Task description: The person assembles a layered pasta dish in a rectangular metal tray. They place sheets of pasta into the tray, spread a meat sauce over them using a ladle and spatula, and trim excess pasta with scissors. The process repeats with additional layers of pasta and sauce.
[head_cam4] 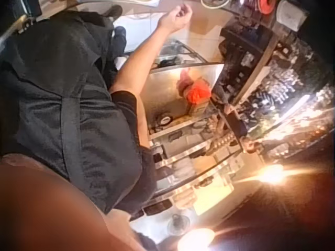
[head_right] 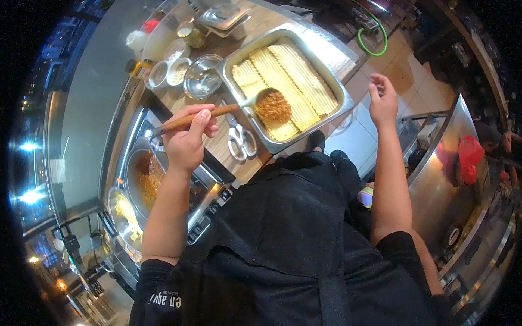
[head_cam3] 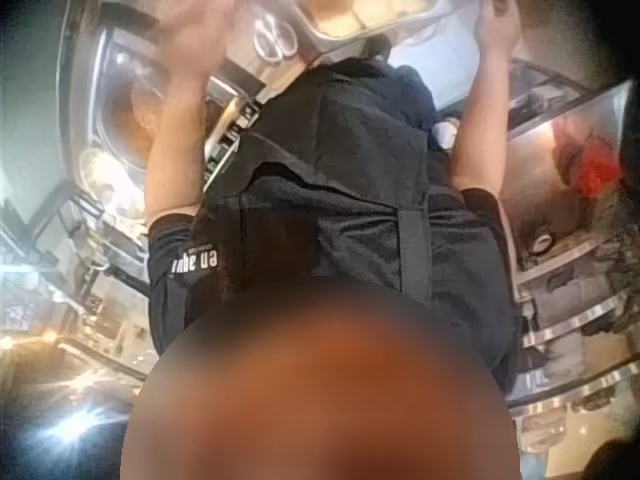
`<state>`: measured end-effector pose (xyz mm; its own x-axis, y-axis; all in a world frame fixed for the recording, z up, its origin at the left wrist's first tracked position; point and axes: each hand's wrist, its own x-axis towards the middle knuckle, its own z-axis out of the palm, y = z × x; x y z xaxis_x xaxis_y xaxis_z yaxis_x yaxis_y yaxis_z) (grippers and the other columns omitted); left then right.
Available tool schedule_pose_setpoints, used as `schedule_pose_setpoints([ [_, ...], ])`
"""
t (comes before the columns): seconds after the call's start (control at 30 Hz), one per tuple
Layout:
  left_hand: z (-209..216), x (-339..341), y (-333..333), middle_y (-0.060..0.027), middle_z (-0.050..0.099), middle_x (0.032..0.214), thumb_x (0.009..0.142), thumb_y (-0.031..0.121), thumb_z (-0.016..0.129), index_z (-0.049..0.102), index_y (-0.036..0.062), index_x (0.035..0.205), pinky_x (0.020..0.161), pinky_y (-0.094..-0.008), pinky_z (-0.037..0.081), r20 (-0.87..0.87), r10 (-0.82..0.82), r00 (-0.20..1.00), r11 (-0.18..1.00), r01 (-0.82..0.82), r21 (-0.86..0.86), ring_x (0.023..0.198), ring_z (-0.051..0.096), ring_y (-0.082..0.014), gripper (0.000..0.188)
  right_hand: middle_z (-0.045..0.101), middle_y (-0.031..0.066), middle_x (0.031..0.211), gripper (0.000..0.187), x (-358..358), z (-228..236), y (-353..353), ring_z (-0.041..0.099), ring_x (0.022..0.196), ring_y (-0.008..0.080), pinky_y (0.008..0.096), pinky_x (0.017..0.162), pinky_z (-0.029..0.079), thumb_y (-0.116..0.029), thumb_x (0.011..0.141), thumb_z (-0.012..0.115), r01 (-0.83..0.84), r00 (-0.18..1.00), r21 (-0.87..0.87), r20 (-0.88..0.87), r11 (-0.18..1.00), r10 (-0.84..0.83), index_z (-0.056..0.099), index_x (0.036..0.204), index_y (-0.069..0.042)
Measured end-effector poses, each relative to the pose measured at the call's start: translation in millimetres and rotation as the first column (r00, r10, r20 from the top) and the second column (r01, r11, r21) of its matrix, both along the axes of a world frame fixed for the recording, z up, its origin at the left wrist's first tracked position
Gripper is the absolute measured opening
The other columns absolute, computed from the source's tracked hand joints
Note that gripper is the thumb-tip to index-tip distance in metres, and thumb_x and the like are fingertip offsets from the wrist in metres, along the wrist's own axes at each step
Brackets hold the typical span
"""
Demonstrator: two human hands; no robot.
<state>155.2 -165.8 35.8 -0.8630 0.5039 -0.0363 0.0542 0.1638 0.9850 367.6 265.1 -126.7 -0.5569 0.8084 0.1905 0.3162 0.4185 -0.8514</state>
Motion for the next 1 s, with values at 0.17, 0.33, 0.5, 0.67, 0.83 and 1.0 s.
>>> schedule_pose_setpoints([
  [0.17,-8.0,-30.6,20.3,-0.0068,0.078,0.091,0.110,0.011,0.072,0.080,-0.0032,0.119,0.071,-0.0262,0.058,-0.431,-0.130,0.893,0.983,0.058,-0.176,0.079,0.071,-0.0107,0.019,0.078,0.0130,0.111,0.024,89.0,-85.9,-15.0,0.076,0.104,0.0275,0.0409,0.094,0.059,-0.013,0.102,0.070,0.085,0.951,-0.015,0.299,0.996,-0.077,0.074,0.124,-0.008],
  [0.33,-12.4,-45.3,36.0,-0.0071,0.078,0.093,0.110,0.014,0.072,0.078,-0.0022,0.120,0.073,-0.0264,0.059,-0.279,-0.113,0.954,0.992,0.093,-0.083,0.081,0.072,-0.0120,0.020,0.076,0.0160,0.107,0.022,205.6,-219.7,-73.0,0.075,0.101,0.0328,0.0456,0.092,0.059,-0.015,0.098,0.071,0.046,0.803,-0.184,0.592,0.982,0.073,0.075,0.119,-0.009],
  [0.5,-23.5,-25.0,61.3,-0.0072,0.080,0.092,0.107,0.012,0.074,0.081,-0.0026,0.114,0.073,-0.0271,0.060,-0.113,-0.131,0.985,0.991,0.129,-0.022,0.082,0.076,-0.0118,0.018,0.078,0.0132,0.099,0.023,221.0,-243.1,-118.4,0.076,0.092,0.0277,0.0417,0.087,0.059,-0.011,0.093,0.069,0.003,0.662,-0.496,0.652,0.868,0.370,0.077,0.114,-0.011],
  [0.67,-35.2,-36.6,90.9,-0.0135,0.082,0.087,0.100,0.007,0.078,0.082,-0.0008,0.109,0.072,-0.0324,0.061,-0.528,-0.150,0.836,0.988,0.107,-0.111,0.078,0.079,-0.0201,0.014,0.078,0.0108,0.093,0.024,212.0,-252.1,-111.6,0.076,0.088,0.0215,0.0384,0.080,0.060,-0.007,0.091,0.067,-0.032,0.623,-0.536,0.650,0.844,0.436,0.077,0.112,-0.009],
  [0.83,-36.2,-38.2,91.9,-0.0154,0.080,0.094,0.091,0.000,0.082,0.081,0.0008,0.114,0.071,-0.0393,0.063,-0.835,-0.238,0.496,0.967,0.201,-0.156,0.080,0.077,-0.0306,0.024,0.080,0.0075,0.095,0.030,250.7,-263.7,-110.6,0.074,0.085,0.0213,0.0433,0.082,0.061,-0.012,0.087,0.078,0.091,0.375,-0.797,0.583,0.597,0.721,0.080,0.117,-0.011],
  [1.0,-45.1,-37.6,94.3,-0.0147,0.077,0.094,0.086,-0.007,0.083,0.080,-0.0014,0.115,0.070,-0.0364,0.062,-0.870,-0.293,0.396,0.948,0.237,-0.211,0.080,0.077,-0.0287,0.030,0.078,0.0048,0.093,0.026,272.9,-232.0,-150.4,0.071,0.079,0.0169,0.0393,0.070,0.058,-0.010,0.092,0.078,0.186,0.491,-0.911,0.411,0.368,0.769,0.079,0.118,-0.007],
])
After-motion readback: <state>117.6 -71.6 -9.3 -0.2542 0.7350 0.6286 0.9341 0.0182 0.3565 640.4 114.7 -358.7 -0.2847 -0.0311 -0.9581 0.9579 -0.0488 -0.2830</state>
